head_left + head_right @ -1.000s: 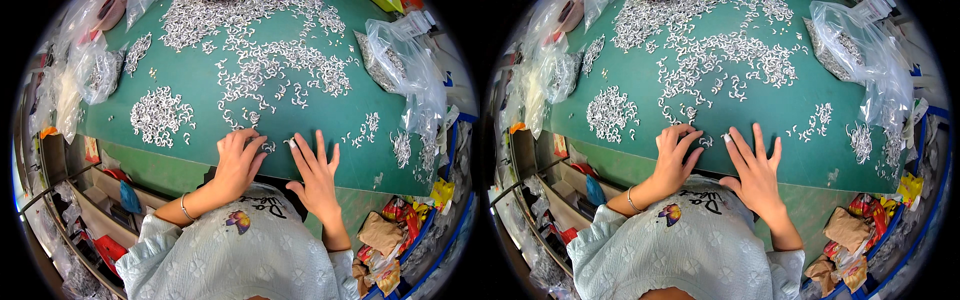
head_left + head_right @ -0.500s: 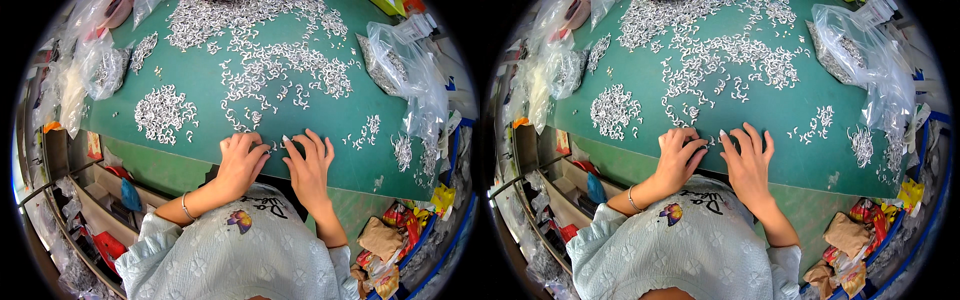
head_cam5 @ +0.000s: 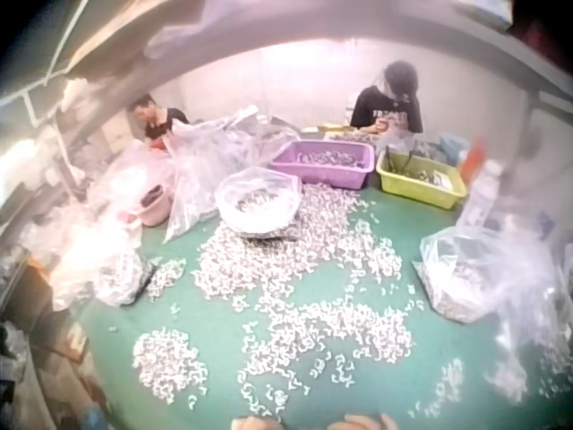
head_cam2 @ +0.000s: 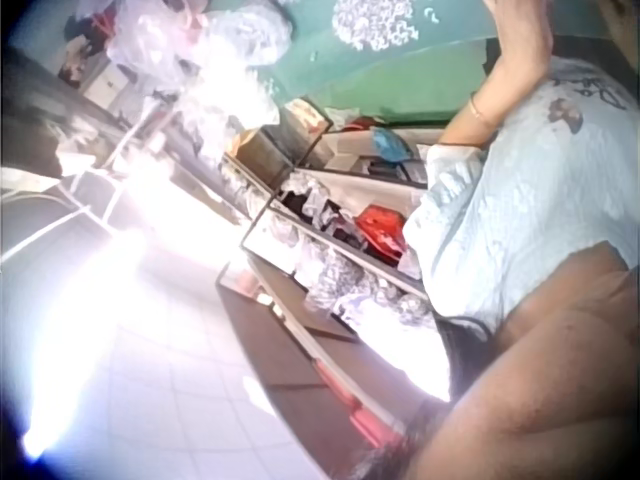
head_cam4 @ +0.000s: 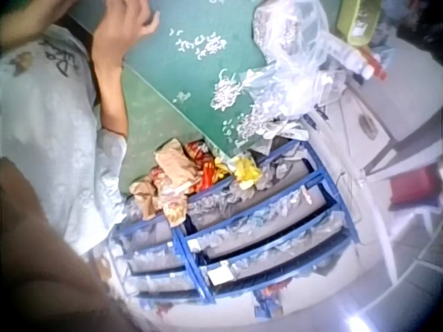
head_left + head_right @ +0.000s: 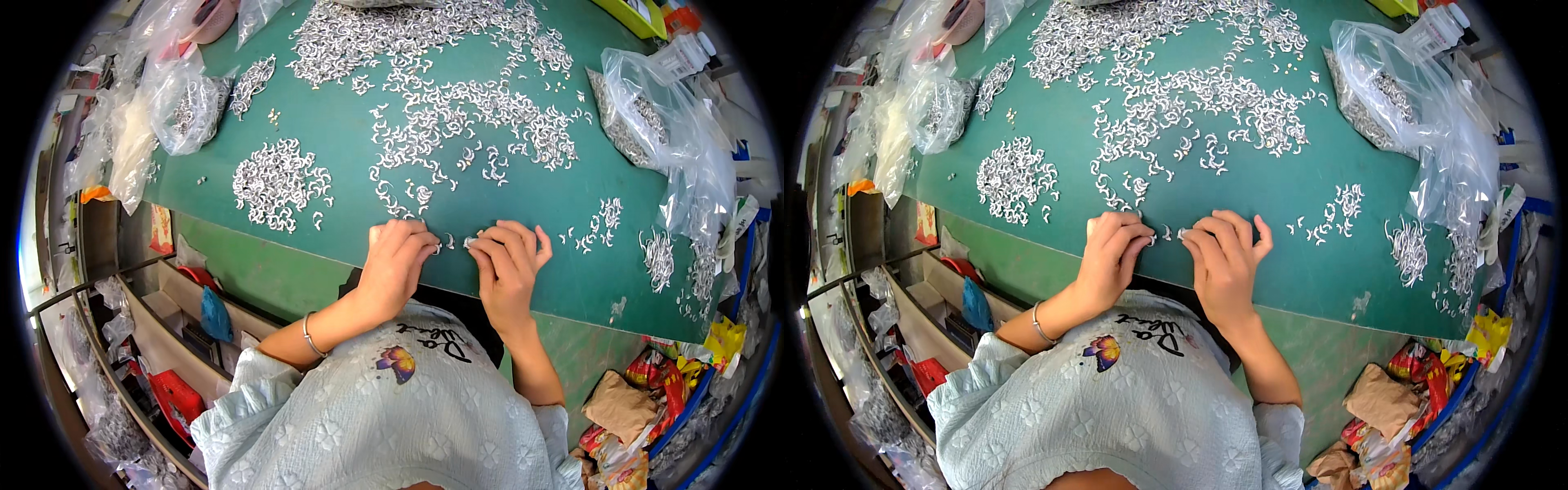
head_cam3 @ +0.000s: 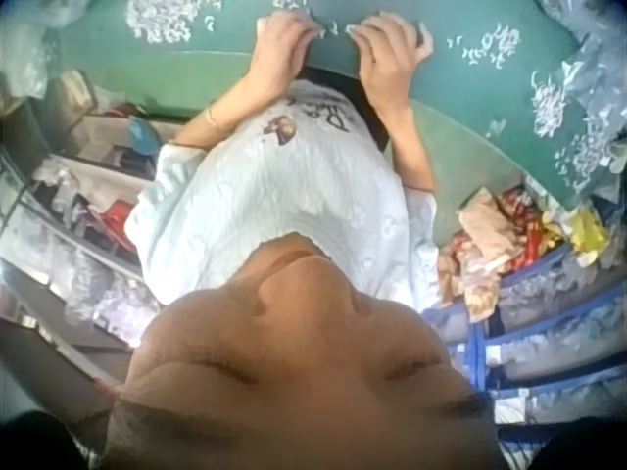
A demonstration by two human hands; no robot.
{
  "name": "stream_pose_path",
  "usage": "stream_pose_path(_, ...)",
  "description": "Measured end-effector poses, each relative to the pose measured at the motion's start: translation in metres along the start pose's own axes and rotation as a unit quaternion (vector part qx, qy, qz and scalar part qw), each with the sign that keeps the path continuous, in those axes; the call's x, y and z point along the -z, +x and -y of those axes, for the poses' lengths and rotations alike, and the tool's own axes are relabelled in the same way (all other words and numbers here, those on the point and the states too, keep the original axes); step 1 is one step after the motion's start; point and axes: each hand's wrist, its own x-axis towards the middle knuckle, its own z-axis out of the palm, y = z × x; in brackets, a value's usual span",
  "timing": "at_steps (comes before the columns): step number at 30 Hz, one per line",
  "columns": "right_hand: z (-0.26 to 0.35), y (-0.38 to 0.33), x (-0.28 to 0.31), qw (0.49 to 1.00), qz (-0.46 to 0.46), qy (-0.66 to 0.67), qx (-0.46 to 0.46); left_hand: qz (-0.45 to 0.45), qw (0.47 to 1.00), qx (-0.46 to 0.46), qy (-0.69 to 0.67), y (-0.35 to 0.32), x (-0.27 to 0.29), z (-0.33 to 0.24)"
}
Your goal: The person sorts small metal components on a workbench by hand, placing them into a bag and a plastic box, and wipes the work surface with a cloth.
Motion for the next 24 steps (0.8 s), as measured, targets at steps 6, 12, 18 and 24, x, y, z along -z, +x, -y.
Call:
stream_pose_path(6,0.011,0.007,0.011,0.987,-0.035,0.155,-0.025,0.055,0.772,0.297,-0.56,0.008,0.005,-0.011)
stream_pose_path(12,0.024,0.014,0.012,0.994,0.013,0.09,0.062,0.078,0.494,0.4,-0.768,0.005,-0.002,-0.004)
stream_pose_path(18,0.01,0.017,0.006,0.996,0.024,0.087,0.023,-0.003,0.544,0.414,-0.73,-0.001,0.015,0.0)
stream_pose_path(24,0.005,0.016,-0.014,0.997,0.052,-0.017,0.061,0.055,0.56,0.459,-0.687,-0.014,0.021,-0.002)
